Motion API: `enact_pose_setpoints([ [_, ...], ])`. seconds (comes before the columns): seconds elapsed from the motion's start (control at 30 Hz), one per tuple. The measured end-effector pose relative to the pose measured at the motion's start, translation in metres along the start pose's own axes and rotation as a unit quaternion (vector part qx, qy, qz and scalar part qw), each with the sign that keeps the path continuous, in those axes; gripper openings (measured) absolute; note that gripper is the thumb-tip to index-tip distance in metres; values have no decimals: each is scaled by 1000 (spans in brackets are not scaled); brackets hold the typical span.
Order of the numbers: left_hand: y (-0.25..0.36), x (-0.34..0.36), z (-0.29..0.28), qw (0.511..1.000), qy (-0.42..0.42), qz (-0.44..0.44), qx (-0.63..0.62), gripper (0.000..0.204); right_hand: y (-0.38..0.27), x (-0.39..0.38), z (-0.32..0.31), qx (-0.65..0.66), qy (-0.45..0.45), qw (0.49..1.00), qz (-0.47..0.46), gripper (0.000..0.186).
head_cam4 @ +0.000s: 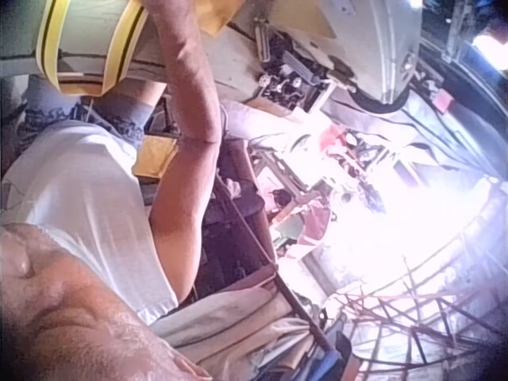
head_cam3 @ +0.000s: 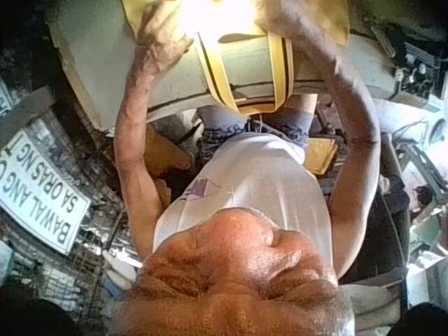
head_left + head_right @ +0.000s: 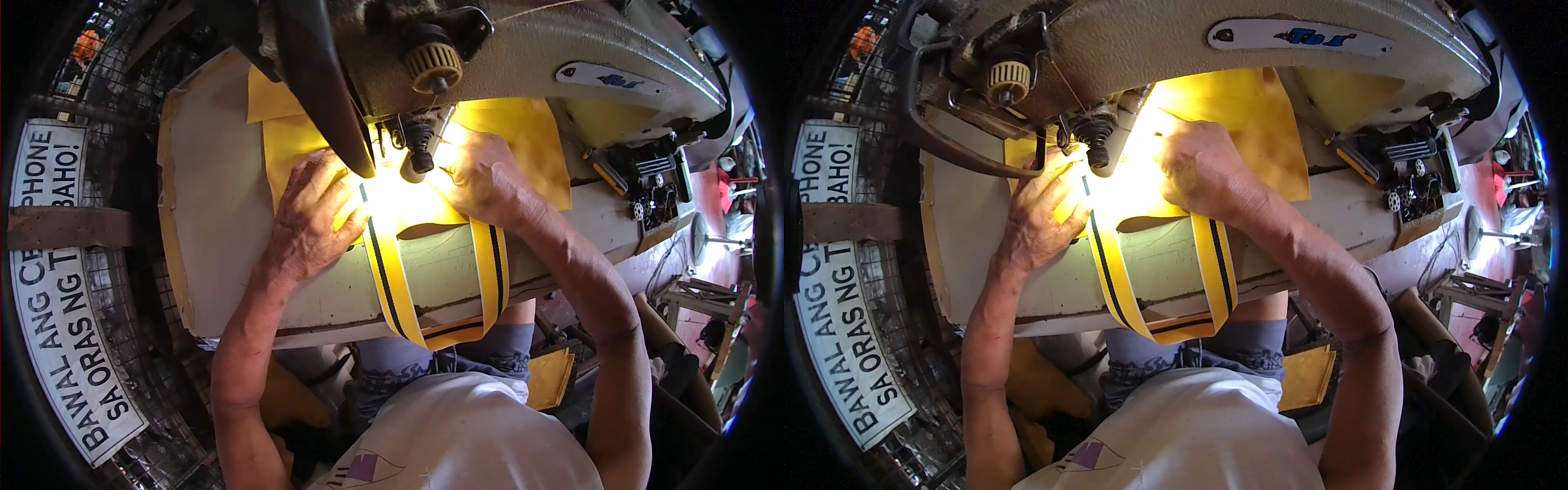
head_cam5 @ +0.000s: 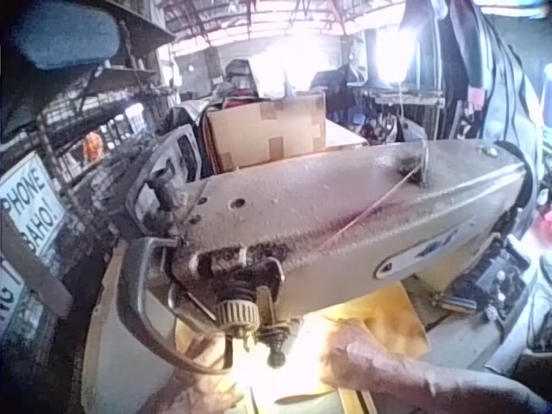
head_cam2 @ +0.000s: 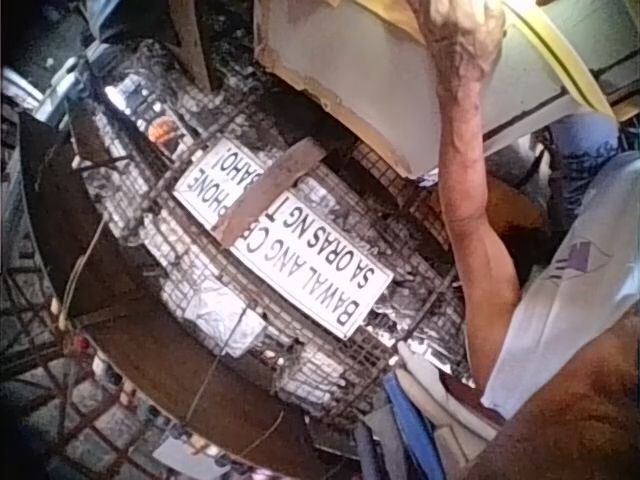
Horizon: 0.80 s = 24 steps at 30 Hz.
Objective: Sewing handles onto a yellow tote bag using a sewing machine.
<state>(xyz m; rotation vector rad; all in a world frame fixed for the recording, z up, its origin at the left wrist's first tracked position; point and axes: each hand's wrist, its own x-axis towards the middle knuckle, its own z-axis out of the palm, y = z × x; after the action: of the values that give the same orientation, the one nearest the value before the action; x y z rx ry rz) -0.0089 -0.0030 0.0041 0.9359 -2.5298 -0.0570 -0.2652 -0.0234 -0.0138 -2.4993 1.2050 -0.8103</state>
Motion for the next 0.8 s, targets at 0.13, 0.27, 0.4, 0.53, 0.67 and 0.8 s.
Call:
enact_pose_setpoints([
  [0.13, -2, -3, 3, 999, 3, -31, -17, 20, 2, 0, 2, 6, -6, 1000, 4, 12],
  [0.27, -3, -4, 6, 999, 10, -33, -41, 20, 2, 2, 5, 53, -20, 996, 73, 11],
  [0.4, -5, -4, 4, 1000, 3, -22, -21, 20, 4, -1, 7, -23, -25, 999, 3, 10],
  [0.53, -1, -1, 3, 1000, -5, -8, -12, 20, 10, -3, 14, -35, -26, 999, -14, 10],
  [0.67, 4, 7, -5, 999, -35, -12, -4, 24, 11, -4, 15, -30, 35, 998, -44, 12],
  [0.8, 5, 4, -5, 999, -40, -16, 14, 24, 9, -8, 9, 50, 7, 998, 34, 10],
])
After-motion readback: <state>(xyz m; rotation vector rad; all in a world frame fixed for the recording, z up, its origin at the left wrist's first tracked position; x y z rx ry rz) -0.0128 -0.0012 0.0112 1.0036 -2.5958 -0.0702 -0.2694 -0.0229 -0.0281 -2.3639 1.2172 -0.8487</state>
